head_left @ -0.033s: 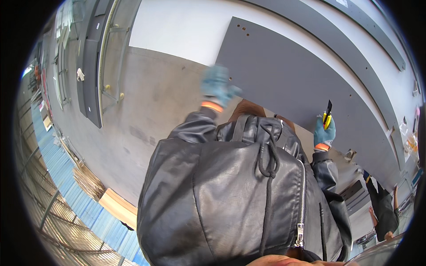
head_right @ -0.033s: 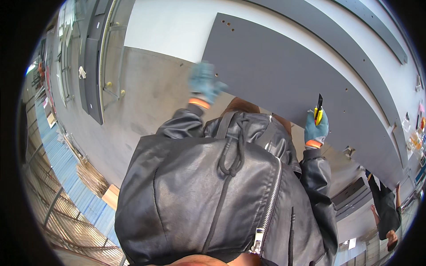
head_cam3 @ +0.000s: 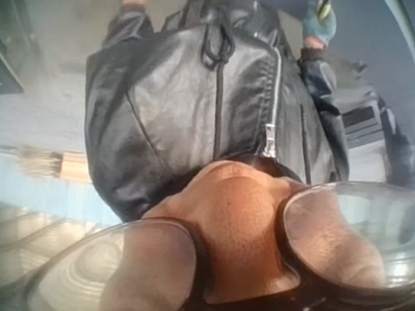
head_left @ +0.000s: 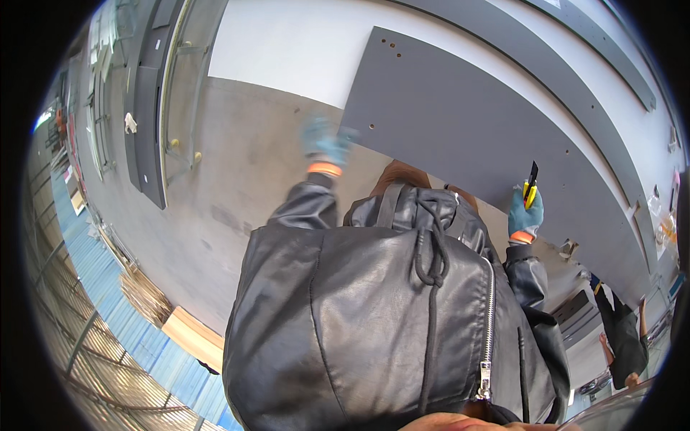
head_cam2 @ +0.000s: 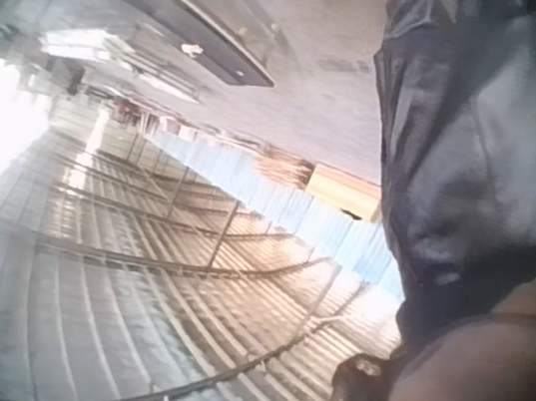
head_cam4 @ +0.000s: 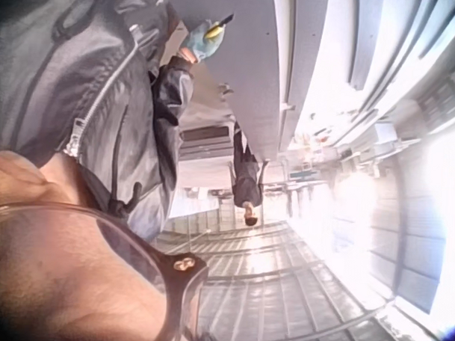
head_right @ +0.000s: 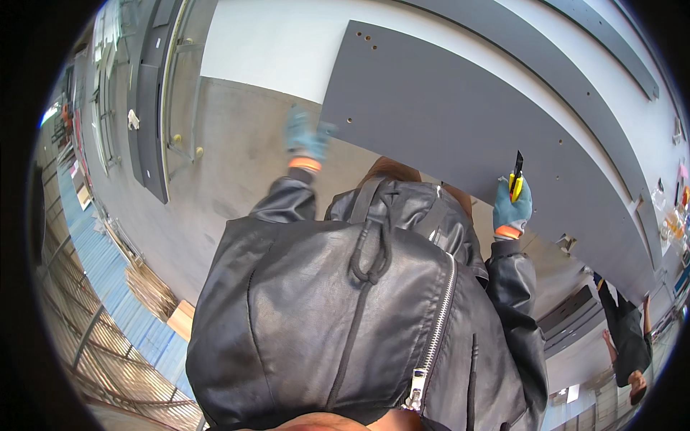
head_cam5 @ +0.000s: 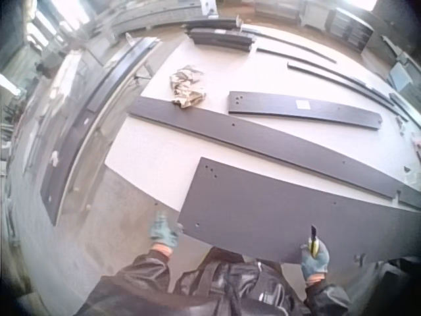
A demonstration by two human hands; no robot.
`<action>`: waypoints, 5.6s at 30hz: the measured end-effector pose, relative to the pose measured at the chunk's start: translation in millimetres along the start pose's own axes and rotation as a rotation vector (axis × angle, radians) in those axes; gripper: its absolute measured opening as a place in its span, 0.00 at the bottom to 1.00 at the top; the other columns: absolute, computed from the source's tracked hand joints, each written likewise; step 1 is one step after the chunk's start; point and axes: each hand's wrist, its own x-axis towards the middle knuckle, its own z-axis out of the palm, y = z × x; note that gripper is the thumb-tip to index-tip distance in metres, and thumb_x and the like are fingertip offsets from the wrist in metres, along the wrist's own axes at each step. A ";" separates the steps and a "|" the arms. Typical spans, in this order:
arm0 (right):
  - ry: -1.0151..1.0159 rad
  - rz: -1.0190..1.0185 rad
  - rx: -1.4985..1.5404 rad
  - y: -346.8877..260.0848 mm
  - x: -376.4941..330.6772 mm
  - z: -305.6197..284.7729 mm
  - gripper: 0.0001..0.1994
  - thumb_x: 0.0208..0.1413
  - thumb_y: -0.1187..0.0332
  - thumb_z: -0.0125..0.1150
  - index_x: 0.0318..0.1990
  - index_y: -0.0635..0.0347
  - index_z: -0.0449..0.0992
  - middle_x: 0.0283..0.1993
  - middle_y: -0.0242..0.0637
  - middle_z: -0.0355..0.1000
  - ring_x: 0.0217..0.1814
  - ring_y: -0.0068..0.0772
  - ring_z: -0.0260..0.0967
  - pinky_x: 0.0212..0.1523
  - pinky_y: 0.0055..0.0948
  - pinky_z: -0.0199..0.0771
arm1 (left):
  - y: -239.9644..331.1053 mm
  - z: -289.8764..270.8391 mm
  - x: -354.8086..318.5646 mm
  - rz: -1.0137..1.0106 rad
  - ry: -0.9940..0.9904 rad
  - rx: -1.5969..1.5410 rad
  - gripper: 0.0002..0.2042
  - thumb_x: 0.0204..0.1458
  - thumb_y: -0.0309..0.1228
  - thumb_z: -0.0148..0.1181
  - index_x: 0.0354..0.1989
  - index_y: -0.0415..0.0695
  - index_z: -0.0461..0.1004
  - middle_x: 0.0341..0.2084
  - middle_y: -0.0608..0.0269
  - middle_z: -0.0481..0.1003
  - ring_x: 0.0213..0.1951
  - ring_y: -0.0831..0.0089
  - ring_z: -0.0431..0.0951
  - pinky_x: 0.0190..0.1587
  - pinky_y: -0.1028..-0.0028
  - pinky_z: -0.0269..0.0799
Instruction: The person wipes a large gray panel with a cloth, then uses a utility knife to trim edges and a marker to mark holes. The person stacks the finished panel with others on the floor.
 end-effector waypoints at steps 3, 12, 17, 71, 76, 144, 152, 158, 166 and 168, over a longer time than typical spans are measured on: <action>0.083 0.158 -0.010 11.3 -10.7 -14.6 0.19 0.65 0.66 0.73 0.57 0.67 0.79 0.49 0.33 0.81 0.49 0.24 0.77 0.52 0.28 0.77 | -93.4 -46.9 25.2 -1.309 -0.060 0.060 0.41 0.62 0.66 0.51 0.57 0.33 0.80 0.53 0.38 0.81 0.55 0.43 0.82 0.59 0.51 0.78; 0.335 0.008 -0.148 48.2 -49.1 -52.8 0.23 0.70 0.54 0.63 0.61 0.63 0.77 0.52 0.55 0.81 0.55 0.58 0.81 0.54 0.45 0.80 | 180.0 -22.4 97.0 0.066 0.313 0.086 0.21 0.60 0.41 0.69 0.57 0.40 0.81 0.66 0.36 0.70 0.66 0.42 0.71 0.70 0.50 0.67; 0.449 0.250 -0.215 120.9 -83.5 -108.3 0.23 0.69 0.55 0.63 0.61 0.64 0.78 0.53 0.56 0.81 0.57 0.59 0.80 0.56 0.46 0.81 | 426.1 4.2 86.3 0.725 0.024 -0.415 0.16 0.60 0.33 0.68 0.55 0.44 0.81 0.64 0.46 0.74 0.67 0.45 0.72 0.68 0.51 0.70; -0.083 0.465 -0.391 207.9 -59.6 -200.5 0.16 0.71 0.54 0.56 0.47 0.59 0.75 0.41 0.55 0.82 0.42 0.61 0.82 0.44 0.56 0.81 | 709.5 165.9 -33.7 1.594 -0.482 -0.207 0.15 0.52 0.29 0.61 0.47 0.55 0.86 0.69 0.55 0.72 0.72 0.51 0.66 0.75 0.51 0.59; -0.680 0.152 -0.503 264.2 -90.2 -164.5 0.20 0.71 0.51 0.53 0.54 0.56 0.80 0.51 0.51 0.83 0.54 0.57 0.82 0.53 0.53 0.81 | 707.2 174.2 -38.0 1.578 -0.507 -0.316 0.15 0.50 0.28 0.62 0.45 0.55 0.86 0.68 0.57 0.72 0.72 0.51 0.66 0.75 0.51 0.59; -0.043 0.553 -0.525 236.7 -39.8 -264.6 0.19 0.73 0.51 0.50 0.46 0.59 0.78 0.41 0.56 0.82 0.44 0.63 0.82 0.45 0.56 0.82 | 746.5 186.4 -56.6 1.482 -0.377 -0.334 0.07 0.50 0.37 0.72 0.37 0.56 0.86 0.62 0.59 0.75 0.65 0.52 0.72 0.68 0.52 0.65; -0.450 0.805 -0.460 402.3 -130.4 -178.5 0.20 0.69 0.52 0.55 0.51 0.57 0.85 0.50 0.55 0.82 0.53 0.62 0.80 0.53 0.55 0.79 | 750.3 188.4 -55.5 1.495 -0.400 -0.378 0.06 0.47 0.36 0.73 0.33 0.54 0.85 0.62 0.60 0.76 0.65 0.54 0.73 0.67 0.54 0.67; -0.352 0.888 -0.345 387.6 -130.4 -173.3 0.22 0.68 0.50 0.55 0.52 0.58 0.84 0.53 0.56 0.81 0.57 0.63 0.79 0.56 0.53 0.78 | 748.0 181.1 -56.8 1.472 -0.430 -0.389 0.12 0.48 0.45 0.74 0.33 0.52 0.86 0.62 0.59 0.77 0.66 0.56 0.73 0.70 0.53 0.64; -0.099 0.733 -0.185 352.3 -113.6 -224.2 0.22 0.68 0.50 0.56 0.52 0.62 0.80 0.51 0.60 0.80 0.55 0.69 0.77 0.54 0.56 0.77 | 743.2 199.3 -54.6 1.408 -0.329 -0.507 0.07 0.48 0.37 0.74 0.32 0.51 0.85 0.59 0.58 0.78 0.63 0.52 0.75 0.67 0.53 0.69; -0.013 0.610 -0.226 350.2 -114.9 -224.0 0.21 0.69 0.51 0.57 0.53 0.61 0.79 0.50 0.60 0.80 0.52 0.68 0.78 0.52 0.56 0.79 | 743.0 202.1 -56.4 1.397 -0.304 -0.516 0.05 0.48 0.34 0.73 0.31 0.51 0.84 0.58 0.58 0.79 0.63 0.51 0.76 0.66 0.53 0.71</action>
